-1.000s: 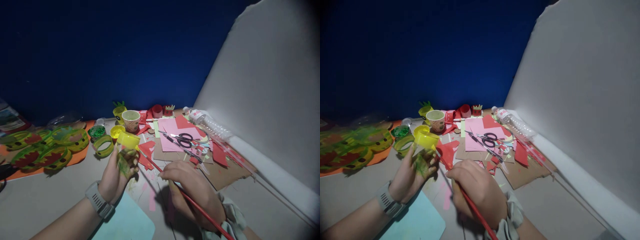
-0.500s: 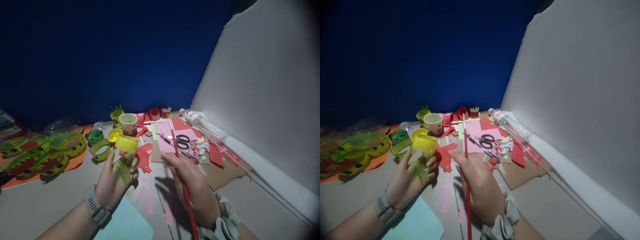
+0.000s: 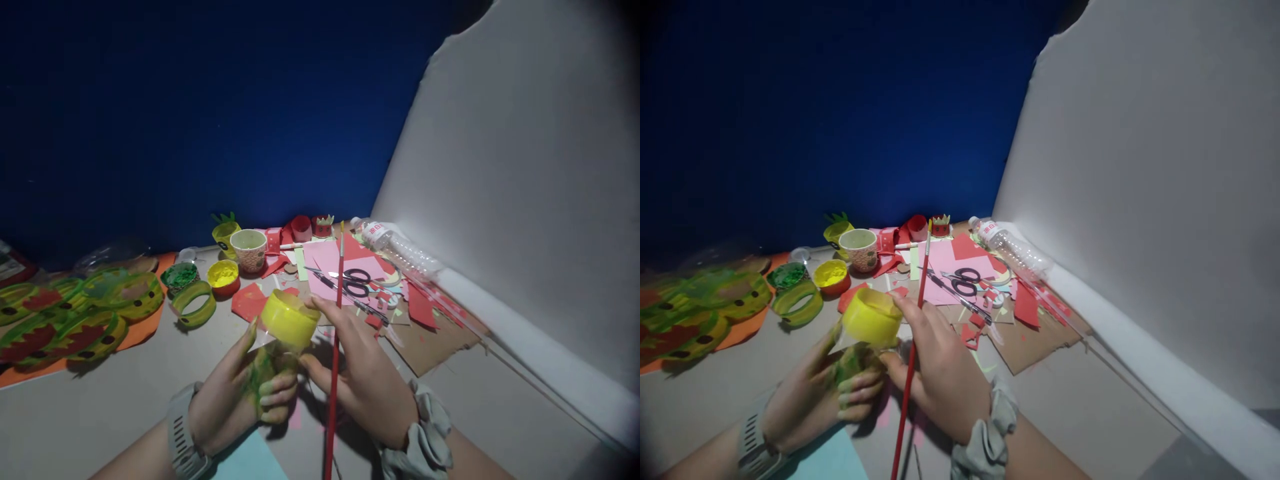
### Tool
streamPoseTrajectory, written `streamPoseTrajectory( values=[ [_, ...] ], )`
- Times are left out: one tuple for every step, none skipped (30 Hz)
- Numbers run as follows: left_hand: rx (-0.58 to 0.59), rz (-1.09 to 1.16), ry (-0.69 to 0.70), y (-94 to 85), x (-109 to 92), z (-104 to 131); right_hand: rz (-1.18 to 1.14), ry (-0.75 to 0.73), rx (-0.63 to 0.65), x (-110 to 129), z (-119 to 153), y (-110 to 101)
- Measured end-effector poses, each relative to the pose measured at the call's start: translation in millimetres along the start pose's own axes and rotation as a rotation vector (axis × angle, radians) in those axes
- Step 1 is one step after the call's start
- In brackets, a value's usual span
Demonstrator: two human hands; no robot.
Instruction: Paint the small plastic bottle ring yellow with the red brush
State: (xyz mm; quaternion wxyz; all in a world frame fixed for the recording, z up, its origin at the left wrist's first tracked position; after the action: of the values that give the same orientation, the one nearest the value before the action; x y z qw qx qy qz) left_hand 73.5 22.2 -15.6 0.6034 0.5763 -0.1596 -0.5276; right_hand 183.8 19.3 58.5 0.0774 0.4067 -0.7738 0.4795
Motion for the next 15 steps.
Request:
streamPoseTrajectory(
  values=[
    [0.002,-0.033,0.004,1.3,0.4,-0.5,0.002,-0.006,-0.007,0.7,-0.3,-1.2],
    [0.003,-0.071,0.007,2.0,1.2,-1.1,0.010,-0.013,-0.020,1.6,-0.5,-2.8],
    [0.005,-0.118,0.002,1.8,2.7,-1.6,0.021,-0.023,-0.036,2.6,-0.8,-4.7],
    [0.000,-0.172,0.000,0.1,4.2,-2.2,0.035,-0.029,-0.053,3.5,-1.1,-6.8],
    [-0.012,-0.231,0.018,-3.0,4.1,-2.6,0.048,-0.036,-0.068,4.3,-1.4,-8.8],
    [-0.046,-0.297,0.066,-8.2,1.3,-2.7,0.062,-0.042,-0.082,4.9,-1.8,-10.7],
    [-0.115,-0.370,0.179,-15.3,-7.0,-1.4,0.072,-0.048,-0.093,5.3,-2.1,-12.6],
    [-0.191,-0.451,0.347,-21.4,-19.6,2.6,0.078,-0.056,-0.102,5.7,-2.4,-14.4],
    [-0.283,-0.552,0.515,-26.6,-32.7,9.2,0.084,-0.065,-0.108,6.0,-2.8,-15.9],
    [-0.354,-0.661,0.684,-28.0,-45.1,17.6,0.087,-0.079,-0.106,6.4,-3.0,-16.8],
    [-0.408,-0.781,0.844,-26.0,-55.7,26.5,0.087,-0.095,-0.092,6.9,-3.3,-16.9],
    [-0.437,-0.903,0.957,-21.9,-62.9,33.2,0.086,-0.113,-0.070,7.2,-3.6,-16.4],
    [-0.444,-1.007,1.066,-15.7,-68.4,39.3,0.087,-0.130,-0.044,7.5,-3.7,-15.5],
    [-0.420,-1.090,1.092,-10.6,-70.4,40.2,0.089,-0.149,-0.022,7.9,-3.8,-14.6],
    [-0.378,-1.146,1.062,-7.0,-70.2,37.9,0.092,-0.171,-0.003,8.5,-3.8,-13.8]
  ],
)
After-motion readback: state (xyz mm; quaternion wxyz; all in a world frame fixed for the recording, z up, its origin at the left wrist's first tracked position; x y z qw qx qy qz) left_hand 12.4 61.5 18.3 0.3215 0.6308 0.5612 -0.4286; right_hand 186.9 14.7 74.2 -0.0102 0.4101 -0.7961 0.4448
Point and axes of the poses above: each hand's wrist, its own z-axis away from the middle knuckle, its own y-axis out of the palm, x = y × z, the point moved 7 cm from there along -z, towards the middle knuckle, and after that the axes turned 3 degrees about -z, right-handed, at the moved point
